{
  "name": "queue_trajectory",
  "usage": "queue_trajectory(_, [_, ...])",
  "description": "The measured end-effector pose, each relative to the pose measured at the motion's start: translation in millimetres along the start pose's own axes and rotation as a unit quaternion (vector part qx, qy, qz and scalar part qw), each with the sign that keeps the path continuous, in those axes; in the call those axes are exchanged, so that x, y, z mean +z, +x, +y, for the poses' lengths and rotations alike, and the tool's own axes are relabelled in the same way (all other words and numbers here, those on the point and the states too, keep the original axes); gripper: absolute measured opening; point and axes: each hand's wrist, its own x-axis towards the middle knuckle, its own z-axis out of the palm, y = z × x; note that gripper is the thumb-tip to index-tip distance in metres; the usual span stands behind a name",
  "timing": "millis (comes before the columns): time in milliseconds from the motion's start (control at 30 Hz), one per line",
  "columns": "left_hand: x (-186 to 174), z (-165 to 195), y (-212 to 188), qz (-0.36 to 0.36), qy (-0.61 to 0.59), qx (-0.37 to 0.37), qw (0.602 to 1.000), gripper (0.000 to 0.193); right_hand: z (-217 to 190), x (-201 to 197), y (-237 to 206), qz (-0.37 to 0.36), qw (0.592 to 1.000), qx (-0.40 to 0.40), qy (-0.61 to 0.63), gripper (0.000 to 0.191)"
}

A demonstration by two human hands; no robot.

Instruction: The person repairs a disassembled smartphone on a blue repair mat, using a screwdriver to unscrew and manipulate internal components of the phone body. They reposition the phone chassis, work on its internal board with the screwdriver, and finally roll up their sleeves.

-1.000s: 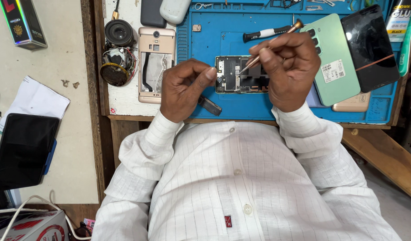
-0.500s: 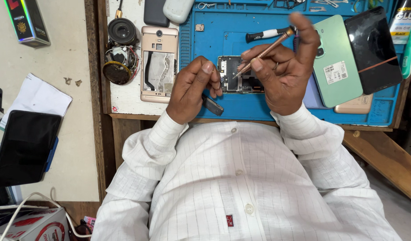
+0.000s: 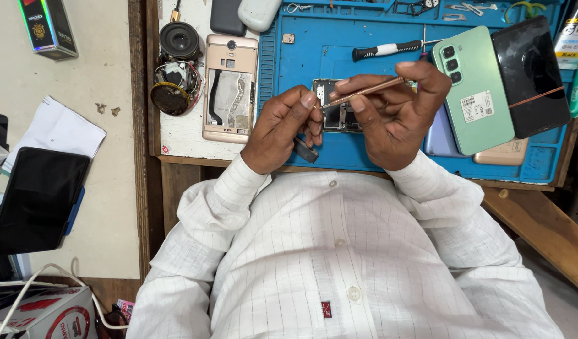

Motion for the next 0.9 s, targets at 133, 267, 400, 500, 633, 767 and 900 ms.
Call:
queue_trajectory(133, [0.3,-0.7,-0.7,-0.012,-0.017,-0.007,1.000,0.041,0.2,1.8,1.5,0.000,1.000,-0.008,-0.003,0.053])
queue_trajectory(267, [0.1,-1.3,-0.3,-0.021,-0.029,-0.006,0.999,0.039,1.0,2.3,2.2,-0.001,1.000,-0.015,0.000,0.053])
queue_trajectory(400, [-0.9,-1.2,-1.7,-0.028,-0.045,-0.002,0.999,0.038,1.4,2.6,1.8,0.002,1.000,-0.016,0.001,0.053])
queue_trajectory(500, [-1.2,-1.9,-1.2,-0.029,-0.044,0.000,0.999,0.039,1.5,2.0,1.8,0.005,1.000,-0.016,-0.001,0.054])
queue_trajectory(633, [-1.6,-2.7,-0.1,-0.029,-0.037,0.002,0.999,0.039,1.6,2.4,1.8,-0.001,1.000,-0.015,0.003,0.054])
queue_trajectory(767, [-2.1,-2.4,-0.3,-0.026,-0.032,0.004,0.999,0.039,1.1,2.2,2.2,-0.006,1.000,-0.014,0.000,0.053])
queue_trajectory(900, [-1.7,-1.6,-0.1,-0.023,-0.024,0.015,0.999,0.038,0.6,1.5,1.8,0.001,1.000,-0.011,-0.002,0.053])
